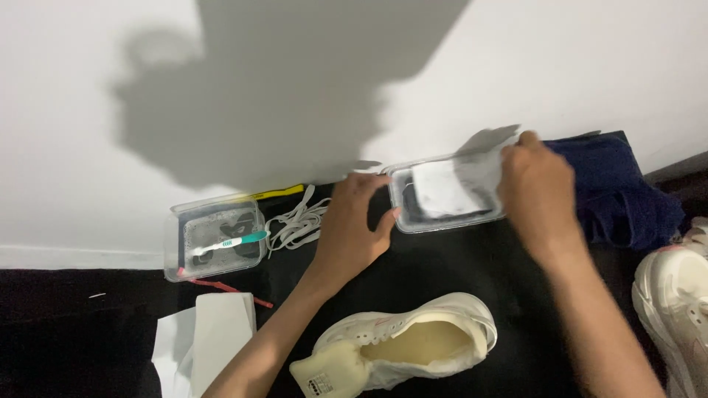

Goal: Stuffing the inside of a white sneaker with tissues to maintain its shape.

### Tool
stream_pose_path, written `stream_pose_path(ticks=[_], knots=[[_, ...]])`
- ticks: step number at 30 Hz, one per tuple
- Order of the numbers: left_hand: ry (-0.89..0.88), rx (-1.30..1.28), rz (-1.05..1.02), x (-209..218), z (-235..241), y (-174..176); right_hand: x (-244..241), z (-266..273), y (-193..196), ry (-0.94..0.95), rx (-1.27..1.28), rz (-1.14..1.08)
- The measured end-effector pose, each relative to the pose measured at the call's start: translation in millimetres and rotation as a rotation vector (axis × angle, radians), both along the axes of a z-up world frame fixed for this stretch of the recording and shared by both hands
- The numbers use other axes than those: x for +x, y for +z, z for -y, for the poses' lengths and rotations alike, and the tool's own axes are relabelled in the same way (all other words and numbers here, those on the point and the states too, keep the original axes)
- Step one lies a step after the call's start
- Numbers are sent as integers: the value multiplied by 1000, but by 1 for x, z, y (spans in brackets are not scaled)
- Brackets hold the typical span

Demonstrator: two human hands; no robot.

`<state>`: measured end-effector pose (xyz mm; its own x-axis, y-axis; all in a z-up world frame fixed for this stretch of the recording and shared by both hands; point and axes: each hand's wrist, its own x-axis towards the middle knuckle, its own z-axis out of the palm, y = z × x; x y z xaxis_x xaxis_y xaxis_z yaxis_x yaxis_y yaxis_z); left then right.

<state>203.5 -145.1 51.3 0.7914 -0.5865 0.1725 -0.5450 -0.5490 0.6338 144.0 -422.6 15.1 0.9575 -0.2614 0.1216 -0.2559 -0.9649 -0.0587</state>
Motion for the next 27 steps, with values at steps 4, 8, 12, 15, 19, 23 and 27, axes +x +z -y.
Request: stream_pose_path(ticks=[4, 8, 12, 15, 19, 23, 27], knots=[[-118, -138, -126, 9, 16, 3, 2, 2, 34, 159, 70, 122], [-292, -434, -165, 13, 37, 17, -4, -38, 102, 424, 414, 21], [-338, -540, -116, 36, 55, -22, -7, -35, 128, 481, 571, 158], [-335, -442, -203, 46, 46, -26, -14, -15, 126, 442, 526, 323], [-276, -283, -488, 54, 31, -28, -28, 9, 92, 214, 779, 402], [-167, -277, -379, 51, 27, 3, -32, 13, 38, 83, 1052, 449], [-246, -186, -304, 39, 43, 61, -29, -16, 42, 136, 541, 469]])
